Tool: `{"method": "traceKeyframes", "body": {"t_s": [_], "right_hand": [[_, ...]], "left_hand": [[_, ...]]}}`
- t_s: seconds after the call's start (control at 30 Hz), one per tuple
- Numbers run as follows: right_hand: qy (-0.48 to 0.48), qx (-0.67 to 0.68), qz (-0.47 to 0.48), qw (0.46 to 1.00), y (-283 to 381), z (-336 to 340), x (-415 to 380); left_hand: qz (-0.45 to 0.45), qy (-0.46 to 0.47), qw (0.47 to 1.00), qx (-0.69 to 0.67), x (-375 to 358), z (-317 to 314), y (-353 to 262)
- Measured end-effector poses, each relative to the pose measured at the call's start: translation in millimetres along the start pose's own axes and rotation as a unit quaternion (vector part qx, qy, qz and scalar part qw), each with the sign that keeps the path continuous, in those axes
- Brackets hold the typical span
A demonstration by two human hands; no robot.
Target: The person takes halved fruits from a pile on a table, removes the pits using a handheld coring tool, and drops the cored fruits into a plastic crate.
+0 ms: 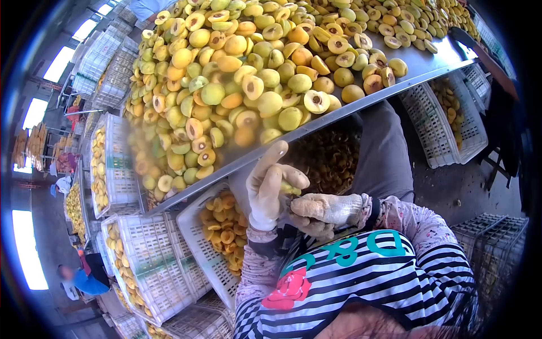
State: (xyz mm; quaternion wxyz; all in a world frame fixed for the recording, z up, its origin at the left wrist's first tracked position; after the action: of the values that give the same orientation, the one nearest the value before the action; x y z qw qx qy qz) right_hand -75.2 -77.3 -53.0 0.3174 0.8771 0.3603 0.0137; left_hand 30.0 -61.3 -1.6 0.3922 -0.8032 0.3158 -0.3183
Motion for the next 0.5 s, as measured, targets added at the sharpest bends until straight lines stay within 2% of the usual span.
{"method": "traceKeyframes", "body": {"t_s": [0.03,0.07,0.17,0.2,0.23,0.3,0.33,0.37,0.43,0.47,0.5], "right_hand": [[0.031,0.079,-0.011,0.996,-2.4,-7.9,-2.0],[-0.019,-0.009,0.006,1.000,0.5,-2.9,-0.5],[-0.152,-0.162,0.002,0.975,7.6,9.8,1.2],[-0.087,-0.072,0.009,0.994,9.5,-1.0,1.9],[-0.002,0.046,0.012,0.999,3.5,-5.5,4.5],[0.169,0.273,0.023,0.947,4.5,-8.8,6.9],[0.212,0.232,0.040,0.948,8.7,-10.4,5.8],[0.221,0.186,0.044,0.956,9.5,-8.6,2.2],[0.285,0.264,0.054,0.920,16.0,-6.1,-2.0],[0.300,0.259,0.068,0.916,18.9,1.1,-7.0],[0.286,0.276,0.060,0.916,19.3,10.6,-16.2]], "left_hand": [[0.008,0.021,0.997,-0.072,1.9,-4.1,3.2],[0.010,0.029,0.997,-0.075,3.2,-0.1,7.1],[0.047,0.090,0.984,-0.149,11.9,-3.0,18.6],[0.059,0.126,0.975,-0.174,15.2,-2.8,22.8],[0.050,0.089,0.971,-0.215,16.1,1.9,27.3],[0.033,0.019,0.957,-0.287,22.5,4.2,40.2],[0.040,0.019,0.955,-0.293,23.0,0.9,46.4],[0.097,-0.075,0.930,-0.347,21.8,6.5,62.1],[0.136,-0.243,0.912,-0.302,14.3,25.3,70.2],[0.119,-0.242,0.951,-0.153,13.2,28.2,49.3],[0.100,-0.236,0.967,0.001,3.7,32.4,23.5]]}}
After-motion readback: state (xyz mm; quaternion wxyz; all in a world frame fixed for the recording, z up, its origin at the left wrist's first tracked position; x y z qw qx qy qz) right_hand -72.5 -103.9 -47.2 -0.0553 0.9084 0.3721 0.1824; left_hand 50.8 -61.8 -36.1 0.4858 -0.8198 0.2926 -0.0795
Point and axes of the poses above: each hand's wrist, its own x-axis towards the middle knuckle, its own z-axis out of the back of the hand, y = z × x, the point moved 8 cm from there along x, towards the middle knuckle, and after that the axes turned 6 degrees about y, right-handed, at the moved point
